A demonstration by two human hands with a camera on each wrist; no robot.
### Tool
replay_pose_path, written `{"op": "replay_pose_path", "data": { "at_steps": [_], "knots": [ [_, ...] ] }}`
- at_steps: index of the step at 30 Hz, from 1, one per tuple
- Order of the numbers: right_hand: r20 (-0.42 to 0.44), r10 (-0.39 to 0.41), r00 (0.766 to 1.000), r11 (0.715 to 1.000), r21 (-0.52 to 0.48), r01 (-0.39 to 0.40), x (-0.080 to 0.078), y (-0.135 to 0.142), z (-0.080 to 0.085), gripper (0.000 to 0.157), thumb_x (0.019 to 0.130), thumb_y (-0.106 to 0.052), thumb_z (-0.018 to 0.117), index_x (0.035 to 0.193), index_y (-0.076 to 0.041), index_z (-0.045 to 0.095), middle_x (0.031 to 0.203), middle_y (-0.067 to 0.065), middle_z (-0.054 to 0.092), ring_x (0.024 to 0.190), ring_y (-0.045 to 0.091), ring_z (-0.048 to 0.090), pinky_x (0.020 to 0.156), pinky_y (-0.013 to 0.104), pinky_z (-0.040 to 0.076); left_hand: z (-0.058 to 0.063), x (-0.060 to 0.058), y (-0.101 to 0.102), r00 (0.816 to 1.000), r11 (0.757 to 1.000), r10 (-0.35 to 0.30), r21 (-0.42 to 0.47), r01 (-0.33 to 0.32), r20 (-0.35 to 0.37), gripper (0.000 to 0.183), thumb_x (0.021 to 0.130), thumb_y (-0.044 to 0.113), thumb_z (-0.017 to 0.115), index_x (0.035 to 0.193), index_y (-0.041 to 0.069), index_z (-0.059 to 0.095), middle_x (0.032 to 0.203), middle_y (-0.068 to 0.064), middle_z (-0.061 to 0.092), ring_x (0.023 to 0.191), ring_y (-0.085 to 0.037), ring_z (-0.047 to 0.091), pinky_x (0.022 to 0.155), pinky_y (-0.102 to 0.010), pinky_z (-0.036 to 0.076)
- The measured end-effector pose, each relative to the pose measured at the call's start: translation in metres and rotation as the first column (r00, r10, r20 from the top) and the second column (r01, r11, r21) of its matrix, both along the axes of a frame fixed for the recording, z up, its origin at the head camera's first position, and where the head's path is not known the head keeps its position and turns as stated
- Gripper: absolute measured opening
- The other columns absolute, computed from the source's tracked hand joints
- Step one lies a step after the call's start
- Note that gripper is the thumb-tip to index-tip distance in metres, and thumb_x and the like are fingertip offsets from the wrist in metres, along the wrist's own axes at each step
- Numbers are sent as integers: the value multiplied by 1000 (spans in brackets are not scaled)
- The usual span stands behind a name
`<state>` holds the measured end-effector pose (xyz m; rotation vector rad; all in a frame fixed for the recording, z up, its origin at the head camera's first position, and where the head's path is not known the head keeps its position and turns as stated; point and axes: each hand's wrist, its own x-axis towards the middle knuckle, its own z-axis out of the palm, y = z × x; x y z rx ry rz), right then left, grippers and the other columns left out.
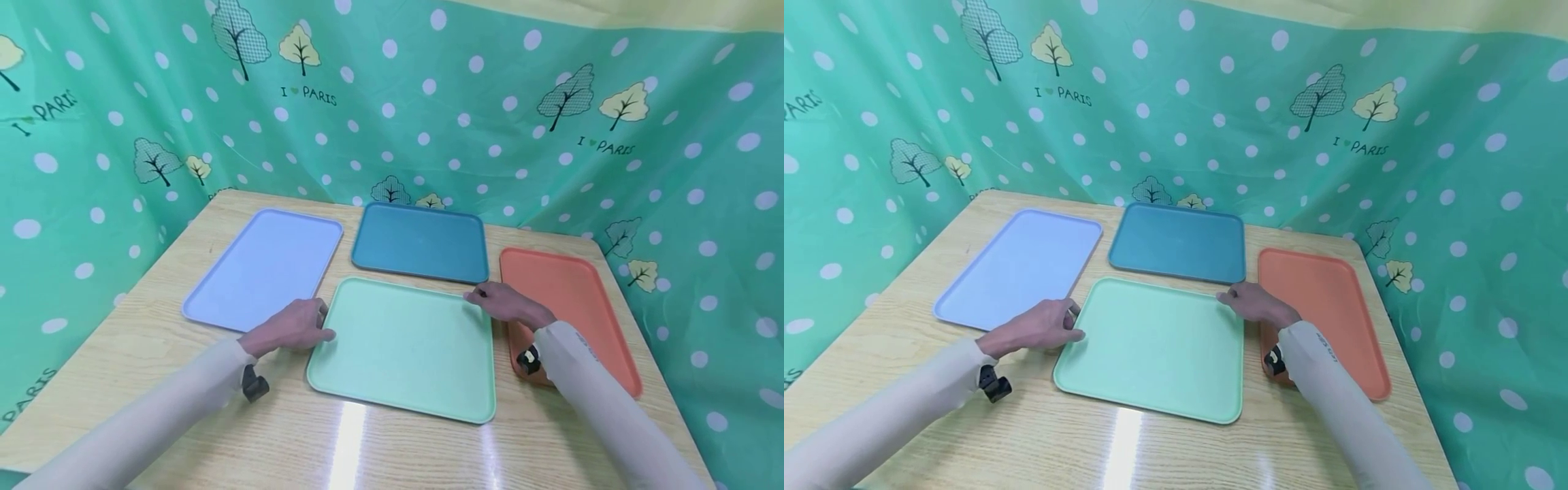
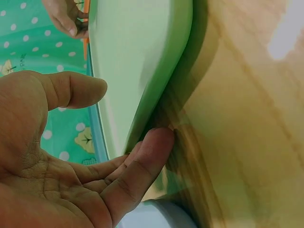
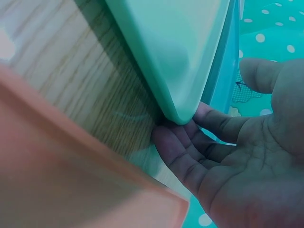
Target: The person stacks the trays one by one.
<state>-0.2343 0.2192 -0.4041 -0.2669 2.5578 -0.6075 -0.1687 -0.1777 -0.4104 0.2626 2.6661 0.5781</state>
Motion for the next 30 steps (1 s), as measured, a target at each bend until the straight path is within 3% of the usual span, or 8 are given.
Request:
{"op": "replay_pose_path", "data": {
  "at_steps": [6, 17, 27, 30],
  "knots": [
    [27, -14, 1000, 1000, -22, 15, -1, 0, 2, 39, 105, -43, 39, 88, -9, 46, 78, 4, 42, 66, 19, 39, 62, 32, 36, -2, 6, -2, 1000, 999, 12, 47, -12, 13, 46, 82, 30, 71, 112, -2, 57, 86, -6, 62, 76, -17, 57, 67, -30, 49],
    [35, -22, 999, 999, -39, 23, -3, -1, 1, 33, 106, -35, 38, 97, -5, 50, 84, 7, 45, 69, 20, 41, 62, 32, 36, -3, 19, -4, 993, 984, 90, 147, -100, 75, 45, 80, 21, 70, 114, -4, 55, 89, -7, 62, 77, -18, 57, 65, -28, 48],
    [44, -35, 998, 997, -65, 38, -4, 0, -2, 29, 105, -32, 37, 89, -8, 44, 83, 7, 43, 66, 19, 38, 61, 31, 36, -3, 29, -5, 983, 970, 134, 188, -157, 127, 47, 80, 19, 70, 116, -6, 55, 89, -7, 63, 82, -19, 59, 75, -33, 52],
    [40, -35, 999, 997, -67, 38, -6, 1, -5, 29, 105, -32, 37, 89, -8, 44, 84, 7, 44, 67, 19, 39, 61, 31, 36, -4, 33, -5, 978, 962, 152, 208, -179, 140, 43, 80, 17, 69, 113, -6, 56, 84, -6, 63, 76, -18, 59, 70, -31, 52]
  ]
}}
